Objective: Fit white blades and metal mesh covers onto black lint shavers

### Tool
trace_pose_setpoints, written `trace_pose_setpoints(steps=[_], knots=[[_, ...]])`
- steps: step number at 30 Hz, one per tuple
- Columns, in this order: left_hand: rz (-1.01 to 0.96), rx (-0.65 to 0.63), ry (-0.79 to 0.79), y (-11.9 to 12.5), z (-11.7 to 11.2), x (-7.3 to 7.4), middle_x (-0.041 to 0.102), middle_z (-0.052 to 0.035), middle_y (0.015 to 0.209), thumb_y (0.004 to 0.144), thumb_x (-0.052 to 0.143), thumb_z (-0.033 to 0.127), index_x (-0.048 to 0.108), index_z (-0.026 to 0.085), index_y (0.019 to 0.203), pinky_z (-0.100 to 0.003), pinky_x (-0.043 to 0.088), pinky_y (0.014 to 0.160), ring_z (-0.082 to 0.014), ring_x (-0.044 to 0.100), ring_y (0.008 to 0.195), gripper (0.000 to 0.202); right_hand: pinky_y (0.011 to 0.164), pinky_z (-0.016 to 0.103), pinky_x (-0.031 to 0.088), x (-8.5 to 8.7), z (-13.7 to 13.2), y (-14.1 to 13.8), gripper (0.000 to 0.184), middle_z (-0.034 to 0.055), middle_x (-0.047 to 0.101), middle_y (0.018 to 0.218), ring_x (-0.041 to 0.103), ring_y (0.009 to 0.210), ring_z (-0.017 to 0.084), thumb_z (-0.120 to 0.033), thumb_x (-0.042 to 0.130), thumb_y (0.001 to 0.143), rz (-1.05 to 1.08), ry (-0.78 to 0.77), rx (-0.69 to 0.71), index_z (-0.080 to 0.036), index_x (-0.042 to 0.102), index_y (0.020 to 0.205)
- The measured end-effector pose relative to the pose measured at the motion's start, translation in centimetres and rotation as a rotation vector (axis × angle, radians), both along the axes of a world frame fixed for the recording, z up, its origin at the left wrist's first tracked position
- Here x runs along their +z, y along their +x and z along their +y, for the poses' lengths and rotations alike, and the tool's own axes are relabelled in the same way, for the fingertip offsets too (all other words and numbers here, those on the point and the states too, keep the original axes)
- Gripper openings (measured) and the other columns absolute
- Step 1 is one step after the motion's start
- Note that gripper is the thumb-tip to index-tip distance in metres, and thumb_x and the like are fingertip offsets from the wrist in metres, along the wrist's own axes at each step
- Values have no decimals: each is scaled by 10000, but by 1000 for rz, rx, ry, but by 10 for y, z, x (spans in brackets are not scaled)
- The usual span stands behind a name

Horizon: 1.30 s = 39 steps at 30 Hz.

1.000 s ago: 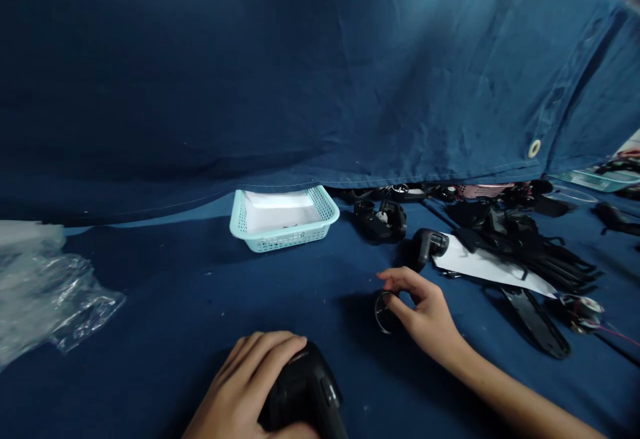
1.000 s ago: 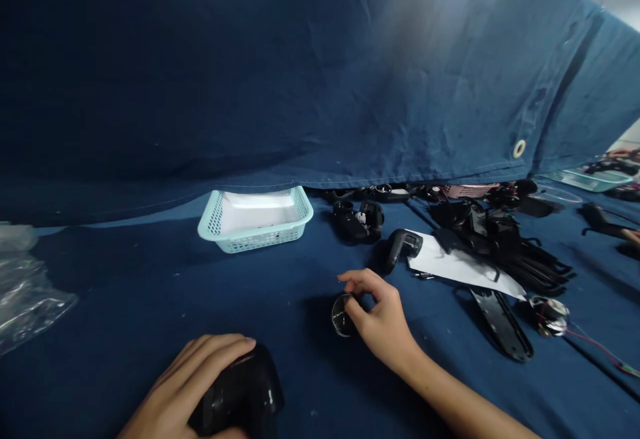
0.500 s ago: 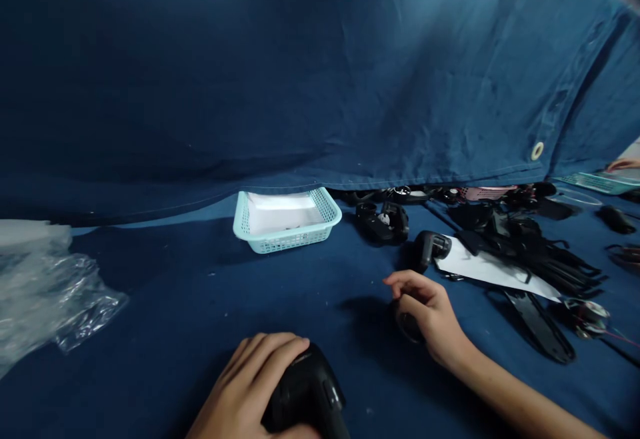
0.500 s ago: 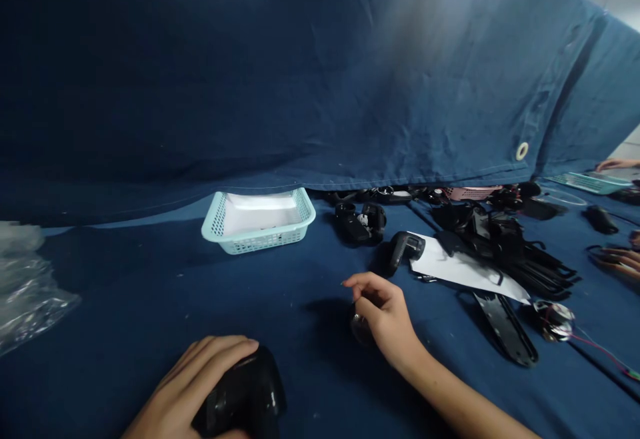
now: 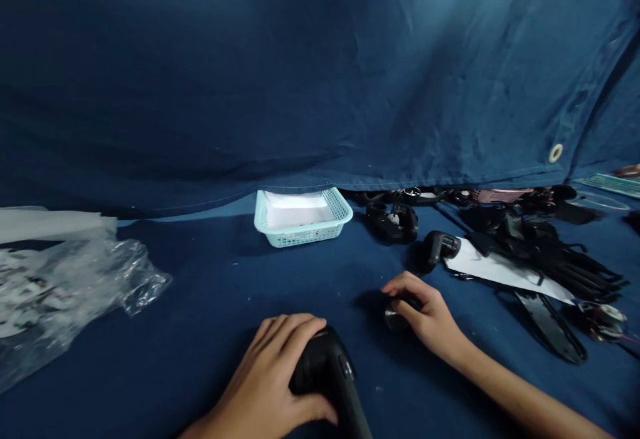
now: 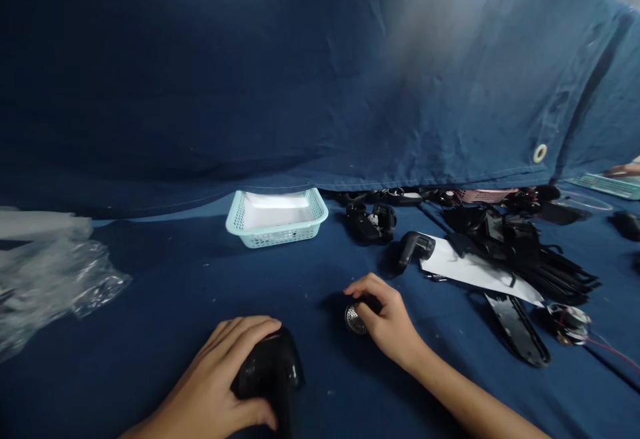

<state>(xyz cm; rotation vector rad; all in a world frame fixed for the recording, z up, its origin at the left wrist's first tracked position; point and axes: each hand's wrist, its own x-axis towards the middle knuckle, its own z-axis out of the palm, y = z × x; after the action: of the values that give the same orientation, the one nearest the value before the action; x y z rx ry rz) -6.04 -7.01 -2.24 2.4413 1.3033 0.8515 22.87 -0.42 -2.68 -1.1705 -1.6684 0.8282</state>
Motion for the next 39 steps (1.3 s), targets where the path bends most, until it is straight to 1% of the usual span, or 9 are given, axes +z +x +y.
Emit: trace_pose_setpoints(steps=[6,9,13,19,22,26,30,35,39], knots=[[-33,45,-8,4,-4,5,619,-63,1209,574,890,497,503,287,1296,-483,503,912,-299,592,1066,846,747,349,500,1,-3,-5,328,24,661,827,635,801,211,-54,544,699,-174,51,49,-211,728,920],[-15,32,-1,2,-4,3,611,-66,1235,603,863,529,488,302,1323,-489,512,908,-302,599,1069,844,720,335,506,1,-3,-6,336,18,664,813,643,783,202,-40,529,689,-216,83,28,-200,718,917],[-7,24,50,-3,-1,-4,608,-90,1261,544,826,652,458,300,1362,-487,528,882,-321,607,1072,964,698,322,522,2,-1,-5,328,14,663,802,653,766,195,-36,524,700,-240,126,25,-194,702,926],[8,40,54,-4,4,-14,640,-84,1175,557,782,705,483,286,1329,-474,528,851,-304,639,975,928,889,407,498,5,-6,-2,291,88,645,1096,604,1048,250,-120,507,859,-247,242,101,-213,659,1089],[-3,34,17,-3,5,-14,631,-75,1179,531,816,675,497,293,1304,-472,525,860,-306,631,992,919,948,434,458,9,-17,-6,278,104,620,1129,577,1084,260,-145,537,892,-260,305,144,-216,628,1144],[12,21,10,-2,3,-7,636,-83,1186,517,853,627,498,283,1302,-492,520,873,-315,633,1011,928,840,343,513,20,-37,-21,261,71,665,1019,627,949,208,-120,541,893,-287,332,289,-227,633,1113],[24,17,16,-1,1,2,668,-70,1140,567,876,543,523,265,1260,-495,524,879,-307,650,1001,826,750,312,522,29,-55,-40,200,64,687,933,644,828,186,-154,537,905,-358,220,413,-202,645,1066],[-1,38,76,-2,-1,-3,657,-79,1147,566,875,550,478,260,1277,-485,516,882,-310,638,1016,864,655,264,503,35,-56,-55,186,5,686,773,638,700,152,-279,506,957,-428,117,255,-221,681,931],[31,19,93,-3,0,-6,662,-97,1138,528,845,638,487,238,1272,-505,527,858,-328,649,1001,918,628,254,498,54,-15,-68,277,8,677,778,626,672,141,-304,446,1000,-539,153,116,-185,679,910]])
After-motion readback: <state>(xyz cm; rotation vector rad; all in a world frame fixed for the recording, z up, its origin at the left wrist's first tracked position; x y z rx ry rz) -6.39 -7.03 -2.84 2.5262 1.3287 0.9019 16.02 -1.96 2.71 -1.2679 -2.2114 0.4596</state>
